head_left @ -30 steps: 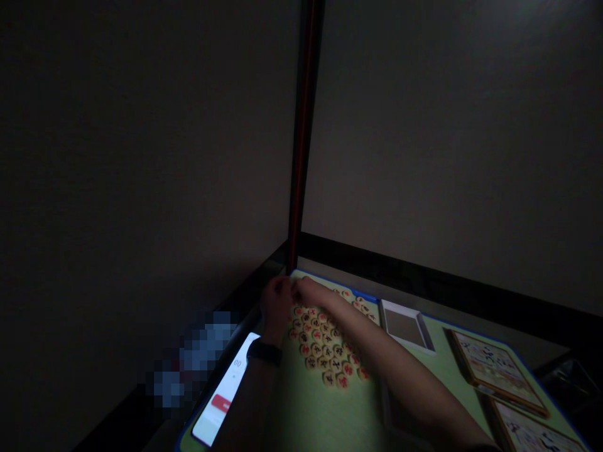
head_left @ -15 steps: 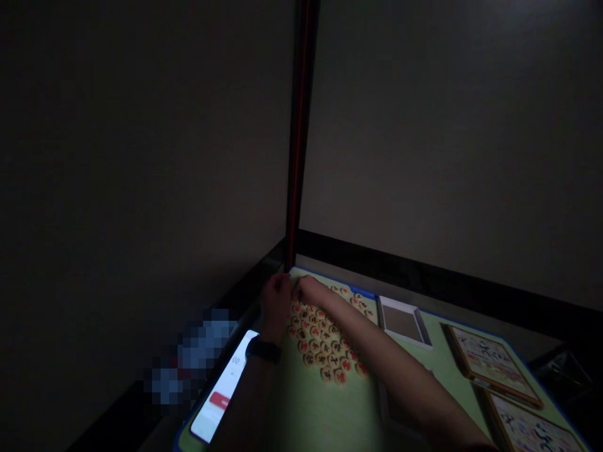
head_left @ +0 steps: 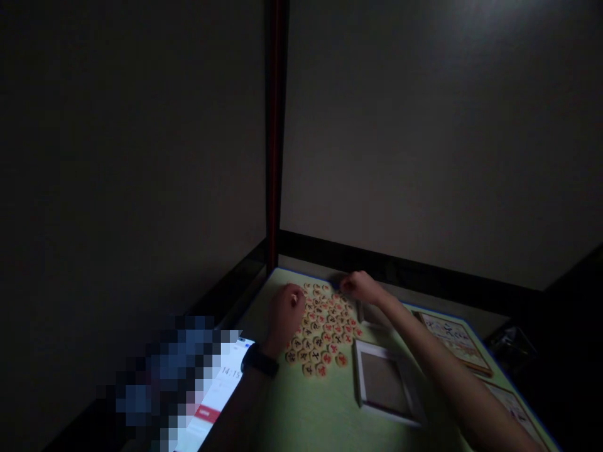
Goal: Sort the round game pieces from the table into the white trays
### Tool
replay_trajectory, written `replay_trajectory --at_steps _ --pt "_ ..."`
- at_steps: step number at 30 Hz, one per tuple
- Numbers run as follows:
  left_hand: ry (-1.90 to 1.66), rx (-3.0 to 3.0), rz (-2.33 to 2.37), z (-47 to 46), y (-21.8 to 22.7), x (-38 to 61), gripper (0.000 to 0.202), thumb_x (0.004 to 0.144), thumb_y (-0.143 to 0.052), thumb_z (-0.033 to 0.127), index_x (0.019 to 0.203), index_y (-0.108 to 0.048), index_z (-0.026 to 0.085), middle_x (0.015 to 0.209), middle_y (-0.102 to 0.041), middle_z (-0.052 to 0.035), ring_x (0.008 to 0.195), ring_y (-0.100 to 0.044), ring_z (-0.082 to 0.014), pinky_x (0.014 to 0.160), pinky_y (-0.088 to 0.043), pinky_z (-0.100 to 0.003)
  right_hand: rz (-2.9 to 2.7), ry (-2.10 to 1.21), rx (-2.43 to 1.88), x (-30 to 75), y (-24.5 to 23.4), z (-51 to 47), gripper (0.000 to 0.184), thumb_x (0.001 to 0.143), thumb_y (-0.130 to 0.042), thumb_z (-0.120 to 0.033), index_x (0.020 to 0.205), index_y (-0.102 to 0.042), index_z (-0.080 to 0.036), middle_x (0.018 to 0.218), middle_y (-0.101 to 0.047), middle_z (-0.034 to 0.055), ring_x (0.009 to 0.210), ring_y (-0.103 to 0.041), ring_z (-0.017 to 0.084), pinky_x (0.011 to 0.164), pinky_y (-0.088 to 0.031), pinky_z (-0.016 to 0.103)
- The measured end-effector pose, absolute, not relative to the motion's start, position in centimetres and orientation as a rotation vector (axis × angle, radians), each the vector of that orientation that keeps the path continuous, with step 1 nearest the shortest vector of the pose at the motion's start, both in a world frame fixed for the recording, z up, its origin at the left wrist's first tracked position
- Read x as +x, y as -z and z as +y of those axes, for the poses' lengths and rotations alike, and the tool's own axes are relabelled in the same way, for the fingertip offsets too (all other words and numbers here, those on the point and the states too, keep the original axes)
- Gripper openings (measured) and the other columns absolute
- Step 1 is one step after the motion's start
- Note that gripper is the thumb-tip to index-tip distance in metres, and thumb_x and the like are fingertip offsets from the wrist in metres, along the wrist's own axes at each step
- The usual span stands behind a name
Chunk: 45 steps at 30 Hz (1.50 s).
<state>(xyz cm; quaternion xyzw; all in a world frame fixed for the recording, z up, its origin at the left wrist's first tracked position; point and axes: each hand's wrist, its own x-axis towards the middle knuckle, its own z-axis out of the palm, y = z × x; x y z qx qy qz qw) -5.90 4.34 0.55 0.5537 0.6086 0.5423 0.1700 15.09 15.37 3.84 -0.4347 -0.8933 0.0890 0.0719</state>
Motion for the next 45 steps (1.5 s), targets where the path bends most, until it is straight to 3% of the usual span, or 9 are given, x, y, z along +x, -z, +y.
replay_trajectory --at_steps 5,8,15,26,36,45 --pt "-0.801 2.312 1.657 0.9 0.3 -1.6 0.011 0.079 -0.053 0.017 0.077 -0.064 0.02 0.088 -0.066 -0.0052 0.081 -0.061 -0.0188 0.076 -0.046 -0.03 -2.796 -0.231 -1.428 17.2 -2.6 13.2 0.027 0.072 -0.056 -0.006 0.083 -0.077 -0.021 0.085 -0.076 0.0052 0.08 -0.069 0.019 0.069 -0.043 0.023" --pt "-0.593 2.455 1.607 -0.4 0.6 -0.4 0.014 0.081 -0.052 0.016 0.086 -0.064 0.021 0.096 -0.065 -0.005 0.089 -0.061 -0.0196 0.08 -0.046 -0.031 -2.827 -0.192 -1.479 16.7 -2.3 12.1 0.027 0.075 -0.054 -0.007 0.082 -0.076 -0.02 0.086 -0.076 0.0079 0.081 -0.069 0.02 0.068 -0.042 0.023" --pt "-0.616 2.507 1.521 -0.7 1.1 -0.4 0.014 0.086 -0.05 0.024 0.089 -0.064 0.021 0.105 -0.063 -0.005 0.092 -0.06 -0.019 0.084 -0.048 -0.032 -2.844 -0.155 -1.5 16.0 -3.0 11.0 0.024 0.078 -0.054 -0.008 0.086 -0.074 -0.019 0.088 -0.075 0.0098 0.083 -0.068 0.02 0.064 -0.038 0.023" --pt "-0.588 2.582 1.508 -0.7 1.4 0.0 0.024 0.093 -0.043 0.025 0.087 -0.065 0.019 0.1 -0.063 -0.0055 0.085 -0.061 -0.0178 0.081 -0.049 -0.033 -2.806 -0.171 -1.4 16.0 -2.5 10.6 0.03 0.079 -0.053 -0.007 0.102 -0.067 -0.02 0.09 -0.073 0.0058 0.081 -0.065 0.018 0.063 -0.035 0.023" --pt "-0.537 2.604 1.579 -0.5 1.4 0.1 0.025 0.094 -0.041 0.024 0.088 -0.065 0.019 0.101 -0.063 -0.0054 0.087 -0.062 -0.0186 0.079 -0.049 -0.033 -2.724 -0.223 -1.363 13.2 -3.0 13.2 0.031 0.083 -0.057 -0.013 0.114 -0.06 -0.015 0.084 -0.072 0.0051 0.076 -0.065 0.015 0.063 -0.038 0.02" --pt "-0.522 2.595 1.604 -0.4 1.1 0.1 0.025 0.095 -0.04 0.025 0.091 -0.064 0.019 0.103 -0.063 -0.0052 0.084 -0.063 -0.0176 0.077 -0.05 -0.033 -2.781 -0.105 -1.432 8.1 -1.5 14.3 0.023 0.087 -0.051 -0.015 0.1 -0.07 -0.017 0.106 -0.072 0.0139 0.097 -0.067 0.021 0.076 -0.044 0.024"
